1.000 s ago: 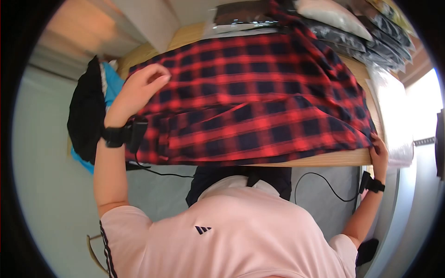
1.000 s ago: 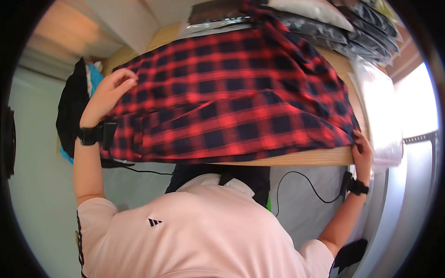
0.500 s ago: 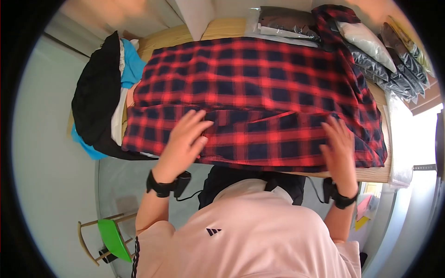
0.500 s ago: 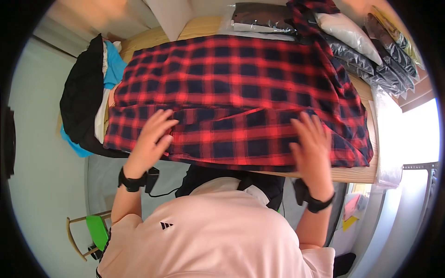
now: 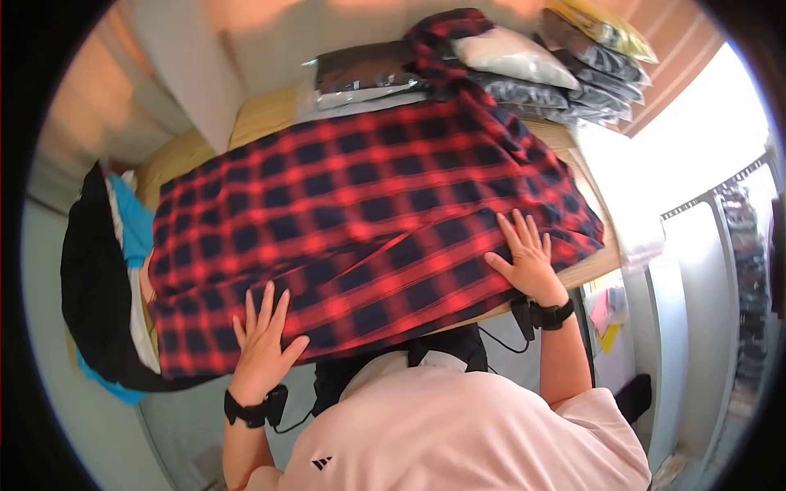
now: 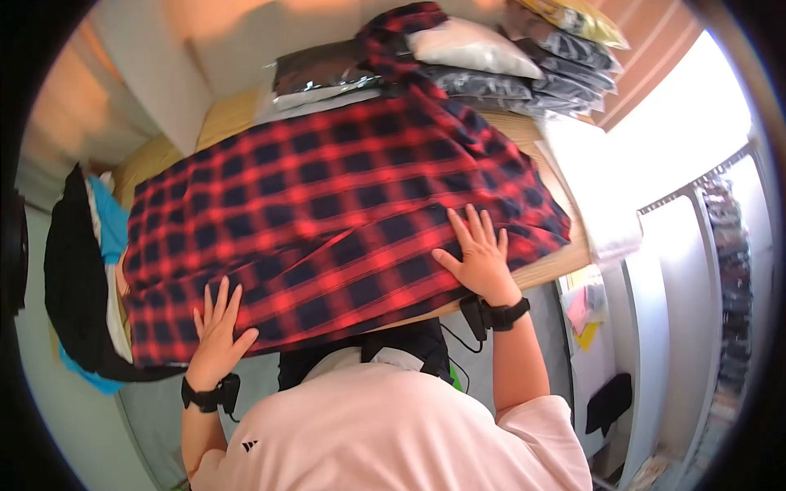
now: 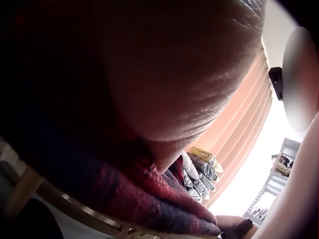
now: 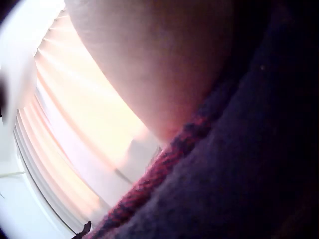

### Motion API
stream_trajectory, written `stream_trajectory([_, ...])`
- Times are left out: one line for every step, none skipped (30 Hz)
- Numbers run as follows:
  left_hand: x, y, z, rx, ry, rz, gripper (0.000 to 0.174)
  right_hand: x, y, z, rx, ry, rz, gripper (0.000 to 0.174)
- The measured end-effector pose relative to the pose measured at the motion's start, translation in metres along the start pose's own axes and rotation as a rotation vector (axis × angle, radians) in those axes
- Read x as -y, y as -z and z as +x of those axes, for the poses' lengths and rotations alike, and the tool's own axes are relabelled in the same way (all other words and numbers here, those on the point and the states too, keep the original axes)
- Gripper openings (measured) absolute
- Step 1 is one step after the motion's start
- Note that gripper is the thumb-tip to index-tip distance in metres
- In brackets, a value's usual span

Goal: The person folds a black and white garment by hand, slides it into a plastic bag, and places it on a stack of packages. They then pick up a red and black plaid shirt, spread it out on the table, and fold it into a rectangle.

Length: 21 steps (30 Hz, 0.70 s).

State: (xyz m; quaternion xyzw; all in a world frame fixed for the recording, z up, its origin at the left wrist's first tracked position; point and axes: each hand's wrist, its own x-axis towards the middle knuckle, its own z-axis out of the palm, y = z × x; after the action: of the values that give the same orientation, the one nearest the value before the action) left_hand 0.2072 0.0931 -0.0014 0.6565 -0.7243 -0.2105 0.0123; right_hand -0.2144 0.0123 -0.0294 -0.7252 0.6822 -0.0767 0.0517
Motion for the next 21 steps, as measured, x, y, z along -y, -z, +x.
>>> stream_trajectory([0.000,-0.001,0.000,0.000,-0.001,-0.002,0.076,-0.001,0.002,0.000,-0.015,-0.027,-0.006,0.074])
stream_trajectory([0.000,-0.001,0.000,0.001,-0.029,0.005,0.076,-0.001,0.003,0.000,0.018,-0.005,0.015,0.074])
stream_trajectory([0.000,-0.001,0.000,0.005,-0.017,0.000,0.076,-0.003,0.004,0.000,0.050,0.019,0.038,0.074])
stream_trajectory([0.000,-0.001,0.000,0.006,-0.003,-0.007,0.076,-0.005,0.006,-0.001,0.089,0.035,0.041,0.075])
stream_trajectory([-0.002,-0.001,-0.002,0.008,-0.025,-0.001,0.076,-0.006,0.010,-0.003,0.079,0.015,0.040,0.075])
stream_trajectory([-0.003,0.000,-0.003,0.018,-0.023,-0.007,0.076,-0.005,0.014,-0.006,0.149,0.002,0.030,0.075])
stream_trajectory([-0.002,0.001,-0.002,0.030,-0.023,-0.013,0.076,-0.004,0.016,-0.007,0.219,-0.014,0.020,0.076])
stream_trajectory([-0.002,0.002,-0.002,0.050,-0.031,-0.009,0.076,-0.003,0.017,-0.010,0.232,-0.030,-0.007,0.076])
stream_trajectory([-0.001,0.003,-0.004,0.070,-0.033,-0.011,0.077,-0.003,0.016,-0.012,0.224,-0.060,-0.006,0.076])
stream_trajectory([-0.001,0.003,-0.004,0.072,-0.035,-0.011,0.078,-0.004,0.013,-0.013,0.195,-0.042,0.006,0.075])
stream_trajectory([-0.001,0.001,-0.005,0.072,-0.038,-0.009,0.078,-0.006,0.010,-0.017,0.163,-0.024,0.017,0.075])
stream_trajectory([-0.001,0.001,-0.004,0.087,-0.066,-0.001,0.078,-0.008,0.009,-0.018,0.145,-0.009,0.018,0.075])
stream_trajectory([-0.002,0.001,-0.004,0.080,-0.050,-0.011,0.079,-0.004,0.016,-0.018,0.154,-0.002,0.010,0.075])
stream_trajectory([-0.002,-0.001,-0.004,0.069,-0.034,-0.021,0.080,-0.010,0.021,-0.020,0.187,0.023,0.103,0.075])
stream_trajectory([-0.001,-0.001,-0.005,0.075,-0.055,-0.016,0.080,-0.017,0.026,-0.019,0.214,0.055,0.194,0.075])
stream_trajectory([0.001,-0.002,-0.007,0.071,-0.052,-0.016,0.080,-0.027,0.034,-0.021,0.130,0.083,0.377,0.070])
stream_trajectory([0.002,-0.002,-0.007,0.066,-0.043,-0.016,0.080,-0.047,0.034,-0.014,0.019,0.196,0.477,0.065])
stream_trajectory([0.001,-0.001,-0.007,0.070,-0.032,-0.008,0.080,-0.066,0.040,-0.015,-0.010,0.107,0.364,0.062])
stream_trajectory([0.001,-0.002,-0.007,0.073,-0.036,-0.004,0.080,-0.079,0.050,-0.018,-0.036,0.018,0.252,0.060])
stream_trajectory([0.002,-0.002,-0.007,0.073,-0.030,-0.007,0.079,-0.096,0.051,-0.020,-0.051,-0.059,0.154,0.058])
stream_trajectory([0.002,-0.001,-0.006,0.071,-0.022,-0.011,0.079,-0.116,0.048,-0.023,-0.065,-0.133,0.055,0.057])
